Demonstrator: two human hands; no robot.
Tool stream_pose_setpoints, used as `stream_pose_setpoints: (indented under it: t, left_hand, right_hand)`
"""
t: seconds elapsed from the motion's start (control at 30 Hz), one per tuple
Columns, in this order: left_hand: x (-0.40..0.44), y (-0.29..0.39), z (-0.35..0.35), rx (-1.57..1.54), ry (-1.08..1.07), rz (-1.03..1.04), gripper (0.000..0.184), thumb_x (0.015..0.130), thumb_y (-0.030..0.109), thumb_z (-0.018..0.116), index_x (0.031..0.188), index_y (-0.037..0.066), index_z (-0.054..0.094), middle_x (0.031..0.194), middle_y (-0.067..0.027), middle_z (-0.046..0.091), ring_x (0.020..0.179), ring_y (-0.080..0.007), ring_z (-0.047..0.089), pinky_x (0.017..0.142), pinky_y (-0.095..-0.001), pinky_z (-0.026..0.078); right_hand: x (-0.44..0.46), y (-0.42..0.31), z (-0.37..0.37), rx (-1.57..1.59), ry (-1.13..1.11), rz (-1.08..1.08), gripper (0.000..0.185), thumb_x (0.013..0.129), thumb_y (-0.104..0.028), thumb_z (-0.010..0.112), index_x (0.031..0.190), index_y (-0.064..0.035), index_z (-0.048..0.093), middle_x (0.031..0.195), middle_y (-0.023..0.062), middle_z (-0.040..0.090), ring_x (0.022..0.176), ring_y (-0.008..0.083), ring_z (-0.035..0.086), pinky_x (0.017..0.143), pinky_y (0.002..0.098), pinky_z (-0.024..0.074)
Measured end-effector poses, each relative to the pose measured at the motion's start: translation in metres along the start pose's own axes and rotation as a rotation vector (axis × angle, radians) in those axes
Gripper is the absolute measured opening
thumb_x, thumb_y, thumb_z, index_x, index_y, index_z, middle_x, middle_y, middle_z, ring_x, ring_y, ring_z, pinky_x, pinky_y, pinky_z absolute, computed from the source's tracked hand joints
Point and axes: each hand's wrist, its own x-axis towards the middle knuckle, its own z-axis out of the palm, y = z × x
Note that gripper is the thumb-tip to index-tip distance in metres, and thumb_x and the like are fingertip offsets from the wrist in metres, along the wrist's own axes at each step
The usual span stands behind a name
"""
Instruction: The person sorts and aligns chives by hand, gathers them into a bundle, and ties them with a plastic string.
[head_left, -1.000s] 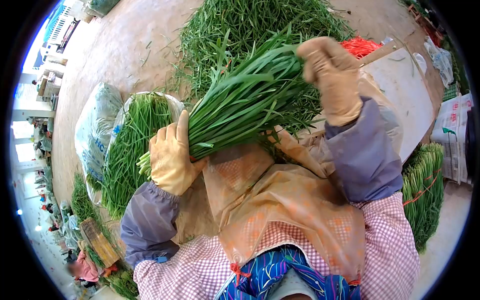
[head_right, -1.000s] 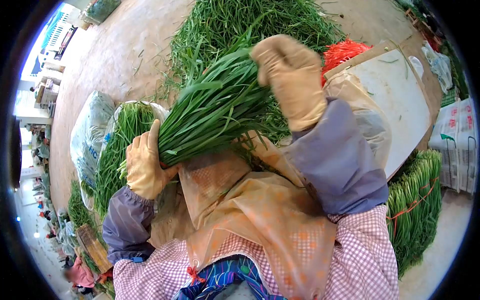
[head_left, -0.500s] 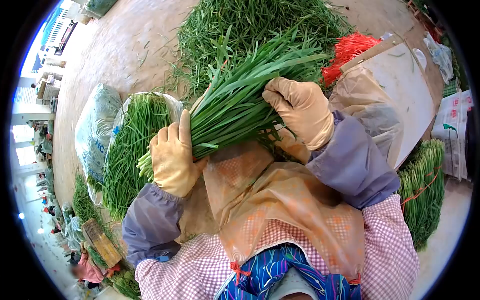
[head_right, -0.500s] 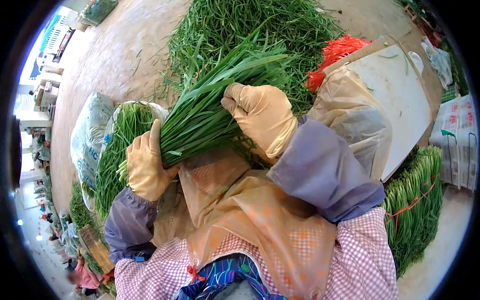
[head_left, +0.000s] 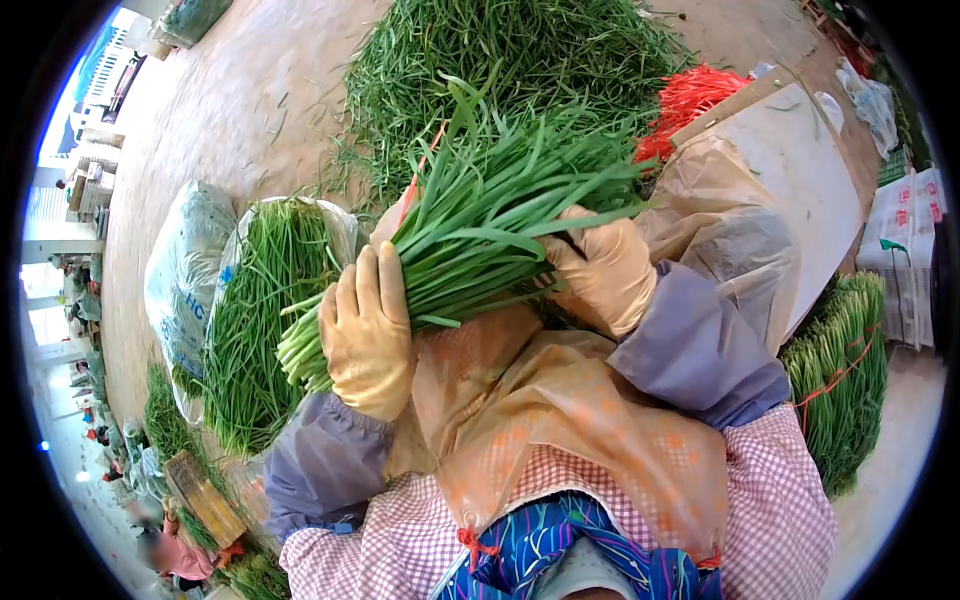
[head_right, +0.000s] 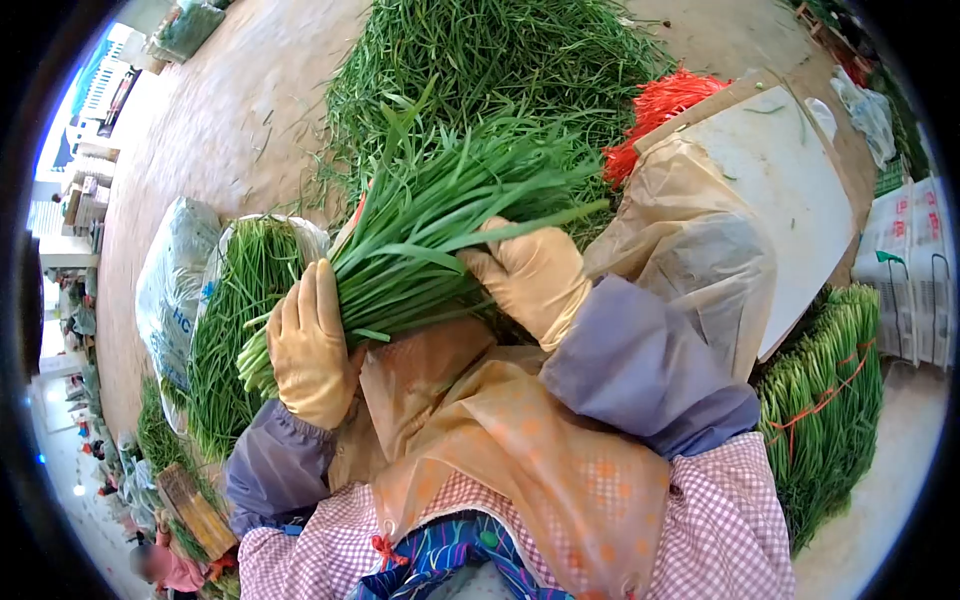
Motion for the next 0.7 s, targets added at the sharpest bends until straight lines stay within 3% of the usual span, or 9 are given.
stream_pose_setpoints:
  t: [0.1, 0.17, 0.2, 0.27, 0.3, 0.4, 0.53, 0.6, 0.7]
  left_hand:
    - [-0.004, 0.009, -0.002, 0.103, -0.020, 0.028, 0.100, 0.062, 0.014, 0.078, 0.148, 0.005, 0.027, 0.140, -0.0221, 0.042, 0.121, -0.0373, 0.048, 0.102, -0.0488, 0.036]
    - [-0.007, 0.009, -0.001, 0.115, -0.015, 0.033, 0.095, 0.066, 0.015, 0.076, 0.149, 0.009, 0.028, 0.140, -0.0211, 0.043, 0.120, -0.0370, 0.048, 0.101, -0.0491, 0.037]
    - [-0.007, 0.010, 0.000, 0.117, 0.027, 0.025, 0.081, 0.072, 0.013, 0.068, 0.145, 0.011, 0.034, 0.137, -0.0203, 0.046, 0.117, -0.0351, 0.051, 0.099, -0.0478, 0.039]
    - [-0.005, 0.013, 0.001, 0.123, 0.103, 0.003, 0.055, 0.085, 0.010, 0.052, 0.139, 0.015, 0.044, 0.131, -0.0185, 0.053, 0.111, -0.0313, 0.055, 0.095, -0.0454, 0.044]
    - [-0.004, 0.012, 0.001, 0.129, 0.101, 0.010, 0.055, 0.085, 0.010, 0.052, 0.139, 0.014, 0.043, 0.130, -0.0185, 0.053, 0.109, -0.0307, 0.056, 0.094, -0.0450, 0.044]
    - [0.002, 0.012, -0.003, 0.115, 0.086, 0.017, 0.057, 0.084, 0.009, 0.052, 0.140, 0.012, 0.043, 0.128, -0.0185, 0.053, 0.105, -0.0301, 0.056, 0.092, -0.0450, 0.044]
    - [0.008, 0.015, -0.002, 0.122, 0.090, 0.026, 0.059, 0.083, 0.008, 0.054, 0.141, 0.011, 0.042, 0.127, -0.0180, 0.053, 0.102, -0.0294, 0.056, 0.089, -0.0437, 0.045]
    - [0.007, 0.017, 0.000, 0.137, 0.094, 0.020, 0.060, 0.083, 0.007, 0.054, 0.141, 0.012, 0.042, 0.127, -0.0176, 0.053, 0.103, -0.0293, 0.056, 0.089, -0.0432, 0.046]
    - [0.006, 0.019, 0.001, 0.147, 0.087, 0.011, 0.061, 0.082, 0.007, 0.054, 0.142, 0.012, 0.041, 0.127, -0.0167, 0.052, 0.106, -0.0292, 0.055, 0.091, -0.0432, 0.045]
  right_hand:
    - [-0.006, 0.027, 0.012, 0.310, 0.147, -0.040, 0.013, 0.092, -0.015, 0.063, 0.099, -0.0043, 0.064, 0.083, 0.0090, 0.065, 0.076, 0.0184, 0.061, 0.068, 0.0319, 0.0482]
    - [-0.003, 0.014, -0.016, -0.073, 0.361, 0.125, 0.013, 0.092, -0.018, 0.064, 0.091, -0.0048, 0.063, 0.077, 0.0064, 0.063, 0.070, 0.0148, 0.058, 0.062, 0.0305, 0.0467]
    - [0.000, 0.010, -0.032, 0.069, 0.423, 0.327, 0.016, 0.093, -0.021, 0.064, 0.086, -0.0060, 0.061, 0.072, 0.0028, 0.061, 0.065, 0.0119, 0.055, 0.058, 0.0294, 0.0447]
    - [-0.002, 0.032, -0.064, 0.403, 0.554, 0.296, 0.010, 0.092, -0.017, 0.064, 0.092, -0.0072, 0.063, 0.074, 0.0008, 0.062, 0.068, 0.0114, 0.056, 0.062, 0.0285, 0.0468]
    - [0.001, 0.032, -0.071, 0.557, 0.605, 0.251, 0.009, 0.092, -0.016, 0.065, 0.095, -0.0074, 0.064, 0.078, 0.0013, 0.064, 0.071, 0.0117, 0.058, 0.065, 0.0281, 0.0485]
    - [-0.002, 0.013, -0.072, -0.005, 0.752, 0.067, 0.015, 0.090, -0.012, 0.067, 0.103, -0.0058, 0.065, 0.090, 0.0040, 0.067, 0.082, 0.0123, 0.061, 0.076, 0.0282, 0.0507]
    - [-0.007, -0.025, -0.045, -0.234, 0.411, -0.392, 0.017, 0.088, -0.006, 0.067, 0.105, -0.0050, 0.066, 0.098, 0.0078, 0.068, 0.091, 0.0171, 0.065, 0.081, 0.0304, 0.0520]
    - [-0.003, -0.027, -0.022, -0.185, 0.198, -0.481, 0.017, 0.085, -0.006, 0.069, 0.103, -0.0063, 0.067, 0.093, 0.0085, 0.067, 0.084, 0.0227, 0.066, 0.073, 0.0335, 0.0535]
    - [0.004, -0.022, 0.008, -0.343, 0.092, -0.418, 0.017, 0.081, -0.002, 0.069, 0.097, -0.0071, 0.066, 0.090, 0.0092, 0.066, 0.079, 0.0288, 0.065, 0.070, 0.0347, 0.0530]
